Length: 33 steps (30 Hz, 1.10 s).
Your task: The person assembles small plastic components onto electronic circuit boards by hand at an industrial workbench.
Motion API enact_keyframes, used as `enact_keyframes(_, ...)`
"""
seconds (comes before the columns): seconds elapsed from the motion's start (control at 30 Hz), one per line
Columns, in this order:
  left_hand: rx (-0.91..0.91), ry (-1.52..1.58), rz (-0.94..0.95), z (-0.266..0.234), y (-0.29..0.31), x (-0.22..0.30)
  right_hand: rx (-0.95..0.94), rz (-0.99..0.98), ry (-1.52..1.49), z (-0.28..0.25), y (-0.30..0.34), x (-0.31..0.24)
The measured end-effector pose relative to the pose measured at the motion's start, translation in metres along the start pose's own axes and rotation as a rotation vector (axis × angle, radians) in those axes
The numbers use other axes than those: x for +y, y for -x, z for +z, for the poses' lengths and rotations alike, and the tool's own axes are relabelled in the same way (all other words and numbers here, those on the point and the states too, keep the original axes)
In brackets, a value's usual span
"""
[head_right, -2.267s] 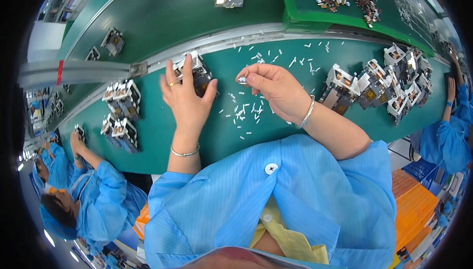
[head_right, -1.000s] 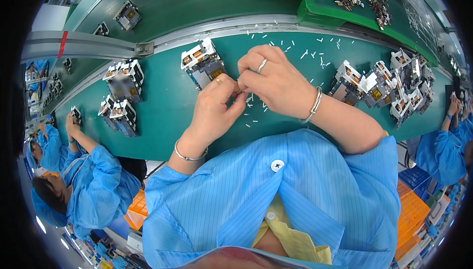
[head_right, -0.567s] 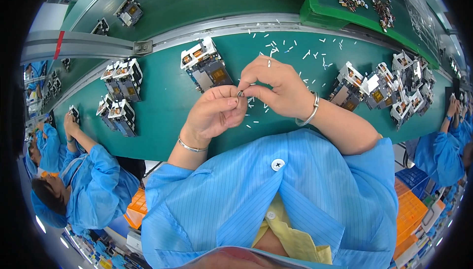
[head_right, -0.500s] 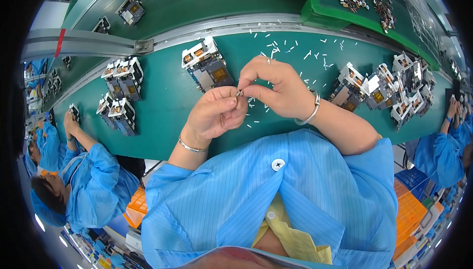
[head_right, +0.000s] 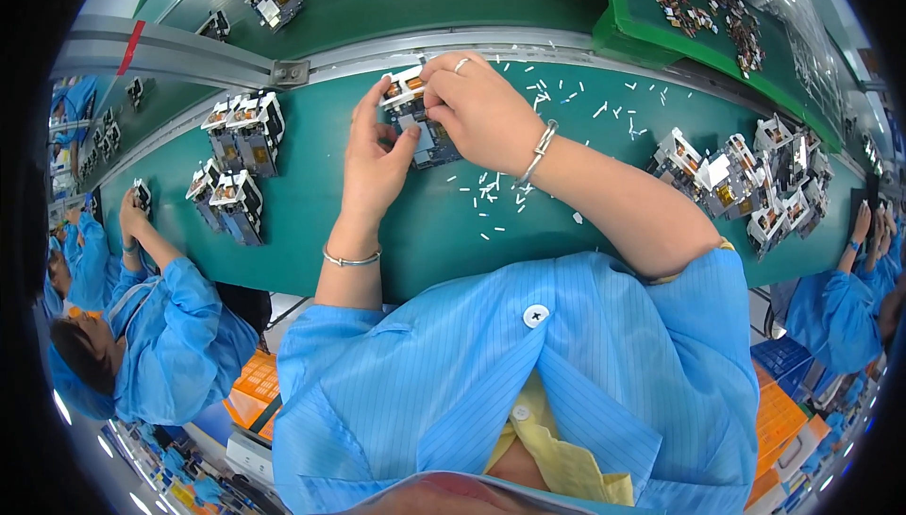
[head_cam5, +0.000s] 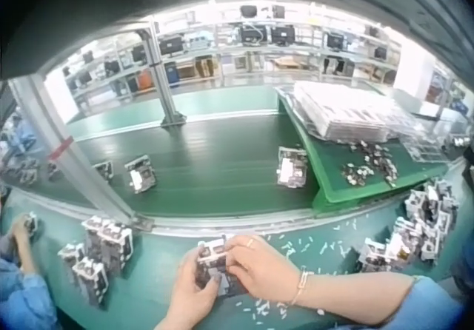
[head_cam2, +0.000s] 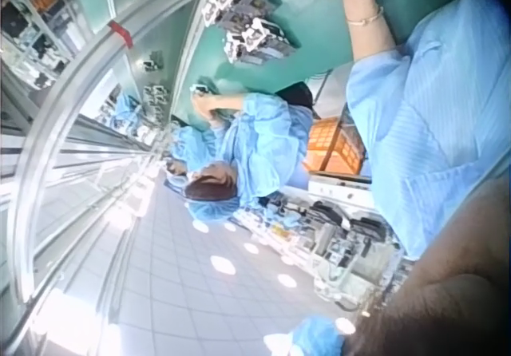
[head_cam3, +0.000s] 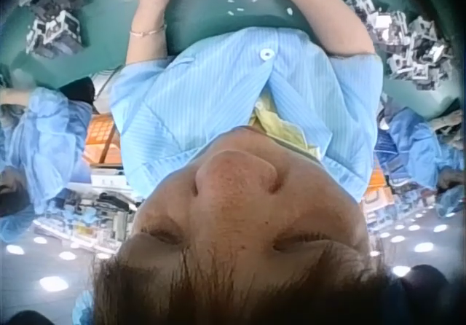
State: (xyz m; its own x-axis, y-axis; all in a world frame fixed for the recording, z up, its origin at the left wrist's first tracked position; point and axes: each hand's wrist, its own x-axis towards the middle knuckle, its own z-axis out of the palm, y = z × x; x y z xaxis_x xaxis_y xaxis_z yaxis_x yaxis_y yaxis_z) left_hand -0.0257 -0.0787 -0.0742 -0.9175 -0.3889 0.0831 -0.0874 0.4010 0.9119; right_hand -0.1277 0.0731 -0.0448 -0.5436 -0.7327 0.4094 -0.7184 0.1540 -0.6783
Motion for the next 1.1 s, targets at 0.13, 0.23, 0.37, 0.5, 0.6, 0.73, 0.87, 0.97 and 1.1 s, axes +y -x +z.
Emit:
enact_keyframes(0.13,-0.060,0.043,-0.085,0.000,-0.001,0.006,-0.101,0.052,0.088,0.003,-0.009,-0.003)
enact_keyframes(0.23,-0.059,0.069,-0.103,-0.001,-0.002,0.006,-0.130,0.053,0.148,0.004,-0.011,-0.004)
enact_keyframes(0.37,-0.042,0.031,-0.074,0.000,-0.002,0.004,-0.127,0.048,0.175,0.005,-0.012,-0.007)
enact_keyframes(0.5,0.021,0.018,-0.041,0.004,-0.002,0.001,-0.126,0.043,0.204,0.006,-0.013,-0.009)
enact_keyframes(0.6,0.069,0.014,-0.046,0.007,-0.003,0.001,-0.114,0.037,0.211,0.008,-0.013,-0.009)
enact_keyframes(0.73,0.074,0.125,-0.082,0.011,-0.005,-0.003,-0.089,0.026,0.213,0.010,-0.011,-0.007)
enact_keyframes(0.87,0.037,0.161,-0.160,0.007,-0.009,-0.001,-0.088,0.042,0.140,0.009,-0.010,-0.002)
enact_keyframes(0.97,0.006,0.274,-0.208,0.004,-0.012,-0.001,-0.076,0.020,0.134,0.010,-0.009,0.001)
enact_keyframes(1.1,0.020,0.225,-0.168,0.006,-0.010,-0.002,-0.056,0.017,0.126,0.013,-0.006,0.002)
